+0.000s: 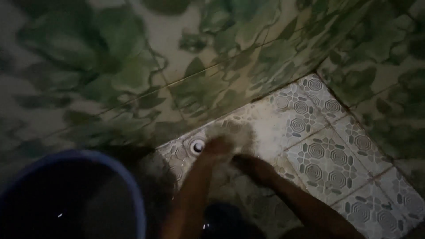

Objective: Scrubbing bathroom floor and wall tiles using a cleaning pad and detergent to remove grime.

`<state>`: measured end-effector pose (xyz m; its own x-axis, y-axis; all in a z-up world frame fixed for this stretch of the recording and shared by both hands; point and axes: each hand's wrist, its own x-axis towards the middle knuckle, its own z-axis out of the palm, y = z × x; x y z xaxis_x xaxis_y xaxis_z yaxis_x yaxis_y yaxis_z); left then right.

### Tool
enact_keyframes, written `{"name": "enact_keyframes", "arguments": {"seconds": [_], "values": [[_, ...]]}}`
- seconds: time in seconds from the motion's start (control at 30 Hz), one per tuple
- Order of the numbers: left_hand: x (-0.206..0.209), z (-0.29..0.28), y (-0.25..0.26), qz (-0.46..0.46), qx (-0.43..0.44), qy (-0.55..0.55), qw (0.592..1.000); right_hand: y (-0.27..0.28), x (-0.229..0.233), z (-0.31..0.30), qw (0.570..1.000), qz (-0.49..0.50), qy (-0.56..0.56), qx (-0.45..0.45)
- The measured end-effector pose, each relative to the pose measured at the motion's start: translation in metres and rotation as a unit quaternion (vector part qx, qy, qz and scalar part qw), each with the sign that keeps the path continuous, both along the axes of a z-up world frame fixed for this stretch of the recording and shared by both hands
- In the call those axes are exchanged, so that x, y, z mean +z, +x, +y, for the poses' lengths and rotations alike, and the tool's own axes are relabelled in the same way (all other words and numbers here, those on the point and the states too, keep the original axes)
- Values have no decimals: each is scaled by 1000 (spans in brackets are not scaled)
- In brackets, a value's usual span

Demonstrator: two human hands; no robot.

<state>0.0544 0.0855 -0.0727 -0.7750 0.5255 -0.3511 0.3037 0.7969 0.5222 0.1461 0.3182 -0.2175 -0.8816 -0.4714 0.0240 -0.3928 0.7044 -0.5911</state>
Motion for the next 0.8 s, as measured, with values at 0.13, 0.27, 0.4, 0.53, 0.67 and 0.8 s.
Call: {"name": "enact_keyframes", "arguments": {"seconds": [0.13, 0.27, 0.4, 0.53, 0.67, 0.8], "values": [[-68, 3, 50, -32, -19, -31, 999, -51, 12, 66, 926, -55, -218, -305], [-107, -1, 78, -38, -30, -58, 997, -91, 27, 65, 890, 66, 26, -451], [-139, 2, 87, -2, -44, -64, 997, -99, -19, -5, 937, 243, 187, -169], [-174, 0, 88, 85, -67, -69, 992, -106, -29, -10, 998, 25, 5, 51], [-170, 0, 77, 59, -100, -35, 993, -154, -1, 60, 959, -91, -247, -107], [-127, 10, 62, -76, -39, -88, 992, -168, 20, 76, 933, -6, 86, -349]]}}
